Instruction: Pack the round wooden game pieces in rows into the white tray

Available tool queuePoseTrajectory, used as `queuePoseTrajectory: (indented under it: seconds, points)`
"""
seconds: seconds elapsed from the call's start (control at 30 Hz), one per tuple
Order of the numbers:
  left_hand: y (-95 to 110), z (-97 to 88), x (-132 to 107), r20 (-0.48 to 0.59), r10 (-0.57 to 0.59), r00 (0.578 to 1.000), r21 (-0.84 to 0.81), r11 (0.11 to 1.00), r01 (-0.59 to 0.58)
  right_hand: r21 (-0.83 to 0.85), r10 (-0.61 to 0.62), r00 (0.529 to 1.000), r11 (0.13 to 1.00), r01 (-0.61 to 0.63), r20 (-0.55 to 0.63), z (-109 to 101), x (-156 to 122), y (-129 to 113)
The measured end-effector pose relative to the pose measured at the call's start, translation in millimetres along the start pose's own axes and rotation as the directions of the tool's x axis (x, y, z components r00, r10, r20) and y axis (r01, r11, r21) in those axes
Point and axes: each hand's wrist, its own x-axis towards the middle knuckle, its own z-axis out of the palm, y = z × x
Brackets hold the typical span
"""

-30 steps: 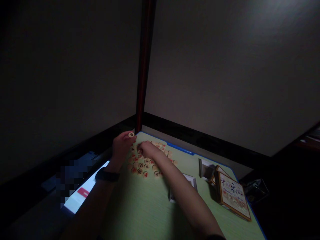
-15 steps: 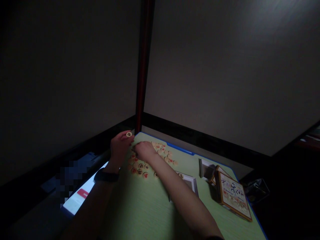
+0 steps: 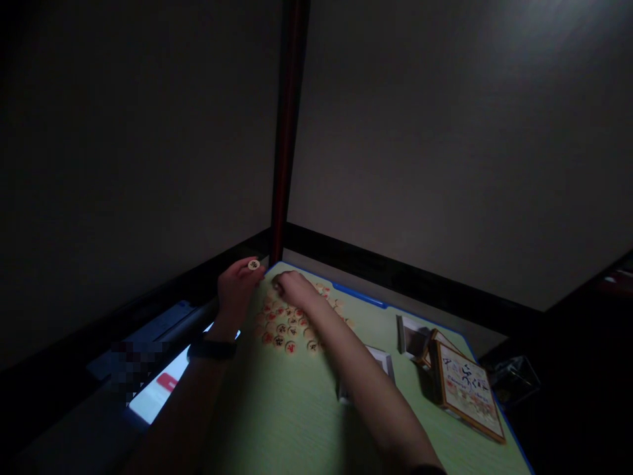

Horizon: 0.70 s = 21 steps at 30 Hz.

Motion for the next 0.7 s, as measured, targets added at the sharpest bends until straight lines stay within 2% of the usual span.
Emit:
queuePoseTrajectory:
  seconds: [0.23, 0.43, 0.53, 0.7]
  points:
    - [-3.0, 2.5, 2.2, -0.005, -0.029, 1.0, 0.003, 1.0, 0.029, -0.043, 0.004, 0.992, 0.999, 0.001, 0.124, 16.8, 13.7, -28.1]
    - [-0.3, 1.1, 1.6, 0.001, -0.01, 1.0, 0.061, 0.998, 0.009, -0.023, 0.062, 0.986, 0.998, -0.059, 0.155, 19.5, 19.5, -43.4]
    - [3.0, 0.6, 0.1, 0.013, -0.032, 0.999, 0.049, 0.998, 0.032, 0.035, 0.056, 0.983, 0.997, -0.063, 0.175, 17.9, 20.1, -36.3]
    - [6.3, 1.0, -0.3, -0.003, -0.043, 0.999, 0.074, 0.996, 0.044, 0.176, 0.057, 0.986, 0.981, -0.084, 0.156, 15.8, 14.6, -5.0]
